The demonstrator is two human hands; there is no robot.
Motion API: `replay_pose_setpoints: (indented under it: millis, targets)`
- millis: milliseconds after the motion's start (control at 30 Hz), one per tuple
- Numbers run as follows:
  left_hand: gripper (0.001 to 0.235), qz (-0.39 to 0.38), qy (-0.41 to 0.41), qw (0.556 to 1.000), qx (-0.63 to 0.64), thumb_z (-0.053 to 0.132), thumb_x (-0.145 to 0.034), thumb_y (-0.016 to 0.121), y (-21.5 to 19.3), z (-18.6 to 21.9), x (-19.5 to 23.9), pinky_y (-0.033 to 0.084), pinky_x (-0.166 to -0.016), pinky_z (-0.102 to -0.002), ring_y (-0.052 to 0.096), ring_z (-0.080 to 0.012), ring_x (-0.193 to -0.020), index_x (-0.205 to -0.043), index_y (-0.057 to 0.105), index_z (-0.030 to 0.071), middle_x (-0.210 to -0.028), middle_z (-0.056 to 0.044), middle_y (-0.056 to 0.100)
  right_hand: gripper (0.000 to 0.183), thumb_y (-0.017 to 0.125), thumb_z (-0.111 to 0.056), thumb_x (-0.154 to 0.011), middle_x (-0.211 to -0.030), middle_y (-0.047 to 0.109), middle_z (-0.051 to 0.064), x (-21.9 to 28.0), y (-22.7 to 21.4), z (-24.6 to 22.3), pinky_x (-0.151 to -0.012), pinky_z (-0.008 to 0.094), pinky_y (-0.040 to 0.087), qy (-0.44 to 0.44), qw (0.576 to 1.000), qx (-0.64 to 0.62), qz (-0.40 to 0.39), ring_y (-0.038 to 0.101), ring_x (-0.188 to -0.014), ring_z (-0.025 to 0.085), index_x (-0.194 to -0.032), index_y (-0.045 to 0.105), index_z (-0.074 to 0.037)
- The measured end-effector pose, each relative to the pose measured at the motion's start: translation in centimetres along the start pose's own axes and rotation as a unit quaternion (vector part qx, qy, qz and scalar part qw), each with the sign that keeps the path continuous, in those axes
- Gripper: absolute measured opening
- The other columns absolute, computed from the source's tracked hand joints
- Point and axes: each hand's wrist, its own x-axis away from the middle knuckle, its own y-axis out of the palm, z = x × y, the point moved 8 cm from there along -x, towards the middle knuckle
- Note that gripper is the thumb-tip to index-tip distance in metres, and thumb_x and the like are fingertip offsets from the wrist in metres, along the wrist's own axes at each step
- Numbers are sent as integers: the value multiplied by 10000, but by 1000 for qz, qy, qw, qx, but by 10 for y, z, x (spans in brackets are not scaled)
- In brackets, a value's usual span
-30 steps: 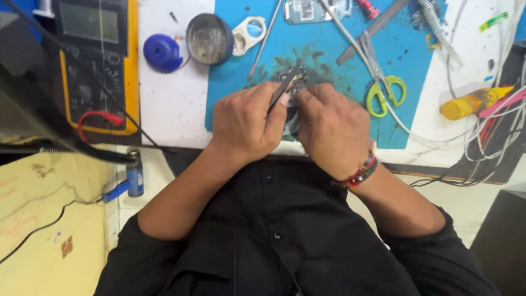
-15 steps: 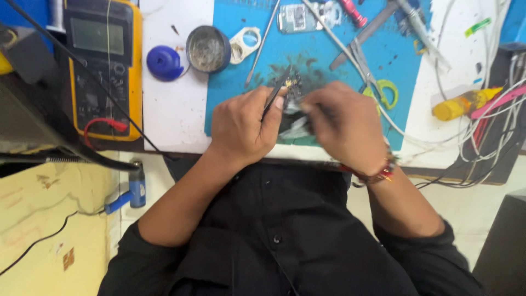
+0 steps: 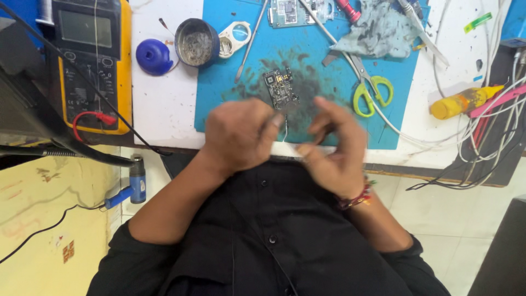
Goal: The person uses tweezers and a green-handled soldering iron to work on a small circuit board. They repeatedly apply the soldering iron to various points on the board, occasionally wiping the tip with a cloth and adjusting the board's position.
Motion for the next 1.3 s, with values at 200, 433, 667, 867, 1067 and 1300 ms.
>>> replay_pose_setpoints:
  millis: [200,433,667,867,1067,1300]
  targets:
    - [194,-90,51,993,61,227,-959,745,17,26,4,484,-618,-408,648,-291,-663,-964,640,64,-752,-66,642,184,636,-114,-1029,-807,653,30,15,-13,22,-614,226,454,54,998,-13,4,575,-653,74,-1144,698,15]
    - [124,-86,28,989,116,186,-999,730,17,22,5,504,-642,-395,669,-290,-703,-984,668,80,-791,-71,660,102,664,-28,-1086,-932,644,75,32,-26,50,-703,250,472,119,967,-207,85,584,-772,107,-1155,622,33]
    - [105,-63,120,989,-65,173,-948,761,5,22,6,444,-631,-356,630,-201,-693,-978,699,94,-843,-13,704,103,668,-45,-1038,-947,674,86,33,-31,56,-695,279,569,131,954,-230,144,673,-750,135,-1112,600,-23]
    - [517,20,3,987,-160,375,-894,825,-8,5,-3,434,-775,-385,621,-248,-930,-1241,622,50,-1093,-87,687,172,783,17,-1067,-1042,694,118,20,-50,41,-828,260,563,22,981,73,179,713,-924,158,-1147,632,32]
    - [779,-30,-25,985,-170,441,-938,825,8,-3,-9,385,-1010,-440,532,-299,-1191,-1498,460,42,-1306,-111,609,178,780,-12,-1007,-1032,749,104,12,-35,46,-863,243,556,128,981,23,145,712,-943,113,-1161,704,38]
    - [756,-80,-14,993,-90,237,-918,841,4,-16,-12,376,-1011,-432,568,-277,-1168,-1536,450,42,-1101,-61,677,256,717,-9,-1008,-1147,758,116,2,-1,46,-920,234,548,143,984,-98,50,699,-1031,103,-1258,680,33]
